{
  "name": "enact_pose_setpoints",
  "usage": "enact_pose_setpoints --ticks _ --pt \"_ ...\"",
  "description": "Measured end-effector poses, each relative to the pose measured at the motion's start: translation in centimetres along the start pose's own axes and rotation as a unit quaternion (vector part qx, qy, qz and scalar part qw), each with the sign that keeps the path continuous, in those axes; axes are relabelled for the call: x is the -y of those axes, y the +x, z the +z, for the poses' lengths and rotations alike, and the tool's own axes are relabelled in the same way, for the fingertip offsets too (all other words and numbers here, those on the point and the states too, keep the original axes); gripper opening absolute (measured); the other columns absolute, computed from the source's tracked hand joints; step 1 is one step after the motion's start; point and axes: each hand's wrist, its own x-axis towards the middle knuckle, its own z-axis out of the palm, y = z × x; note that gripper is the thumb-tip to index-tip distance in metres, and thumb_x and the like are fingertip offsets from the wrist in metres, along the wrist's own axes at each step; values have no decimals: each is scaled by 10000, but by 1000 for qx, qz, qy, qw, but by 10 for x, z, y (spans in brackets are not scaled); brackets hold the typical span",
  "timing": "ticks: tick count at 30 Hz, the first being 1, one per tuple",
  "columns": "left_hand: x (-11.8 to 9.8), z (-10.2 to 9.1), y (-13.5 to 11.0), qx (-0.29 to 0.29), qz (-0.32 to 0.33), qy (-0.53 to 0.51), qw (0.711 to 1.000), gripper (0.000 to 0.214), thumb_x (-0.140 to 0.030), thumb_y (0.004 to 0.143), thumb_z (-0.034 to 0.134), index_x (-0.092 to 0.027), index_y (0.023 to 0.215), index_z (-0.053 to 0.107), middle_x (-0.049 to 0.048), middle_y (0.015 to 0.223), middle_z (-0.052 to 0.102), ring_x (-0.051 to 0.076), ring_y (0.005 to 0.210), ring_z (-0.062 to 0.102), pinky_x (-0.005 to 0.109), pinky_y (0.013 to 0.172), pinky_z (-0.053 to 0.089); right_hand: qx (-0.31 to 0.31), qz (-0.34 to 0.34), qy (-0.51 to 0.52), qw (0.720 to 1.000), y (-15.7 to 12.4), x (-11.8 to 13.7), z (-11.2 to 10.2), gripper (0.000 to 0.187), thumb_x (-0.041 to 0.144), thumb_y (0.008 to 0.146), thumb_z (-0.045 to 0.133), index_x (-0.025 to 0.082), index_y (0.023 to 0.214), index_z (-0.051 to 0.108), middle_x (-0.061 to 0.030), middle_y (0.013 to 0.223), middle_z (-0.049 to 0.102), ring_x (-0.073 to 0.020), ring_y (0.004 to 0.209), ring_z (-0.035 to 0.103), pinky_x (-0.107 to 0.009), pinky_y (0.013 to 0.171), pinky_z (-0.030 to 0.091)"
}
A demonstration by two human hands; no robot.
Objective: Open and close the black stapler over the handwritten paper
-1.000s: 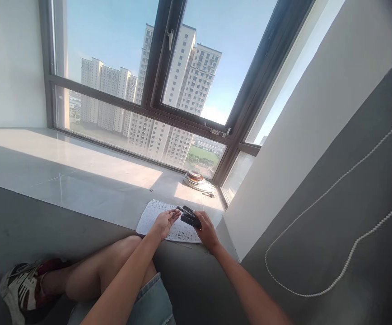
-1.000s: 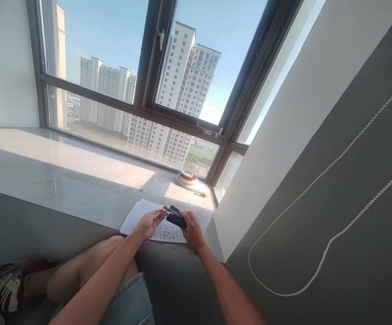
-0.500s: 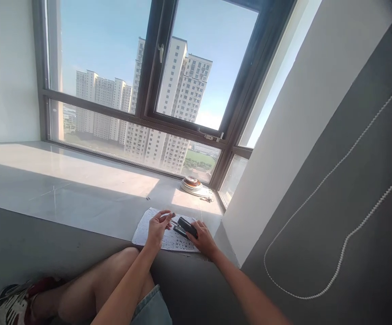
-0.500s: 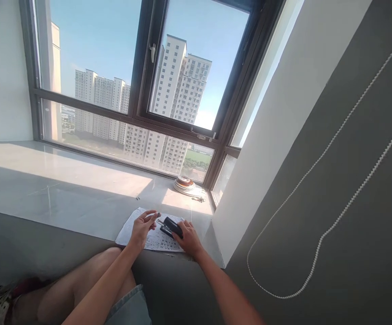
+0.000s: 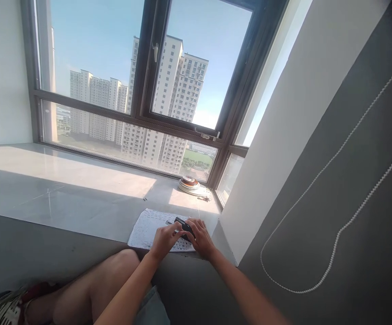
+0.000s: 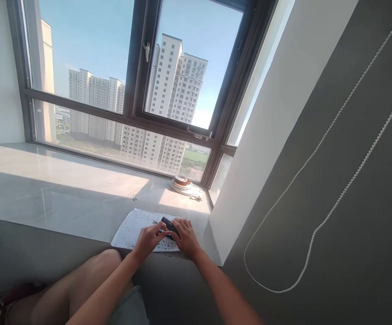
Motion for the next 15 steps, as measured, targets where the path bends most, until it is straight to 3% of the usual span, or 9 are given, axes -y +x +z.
enact_pose_setpoints --ticks 2,5,10,13,15 --pt "-1 3 -1 8 15 11 1000 154 -386 973 606 -258 902 652 -25 785 736 141 625 645 244 636 415 11 -30 -7 999 -1 0 -1 317 335 1076 421 218 1351 527 -127 1313 604 -267 1150 531 -437 997 418" --pt "2 6 0 -25 -6 4 1000 161 -404 959 624 -255 900 641 -33 715 698 144 605 634 239 623 421 13 -57 -20 998 -2 -3 1 281 329 1067 448 209 1294 562 -122 1261 617 -258 1115 535 -423 978 420" --pt "1 9 1 -11 -5 -16 1000 195 -422 960 609 -256 861 631 -39 682 673 138 566 595 231 583 408 -32 -63 -84 994 -3 -7 11 192 303 1054 506 228 1180 630 -106 1173 644 -250 1041 555 -395 908 423" --pt "-3 9 0 -27 -13 -24 999 212 -450 954 619 -257 869 634 -46 656 644 133 555 570 232 588 404 -61 -44 -88 993 -5 -10 15 181 289 1052 503 231 1153 642 -105 1144 648 -249 998 561 -393 869 433" --pt "-4 7 0 -57 -31 -19 998 251 -485 948 628 -253 852 617 -56 617 593 130 538 534 233 588 393 -109 5 -56 993 -5 -18 17 208 301 1061 467 237 1162 638 -103 1124 646 -251 998 565 -398 870 449"
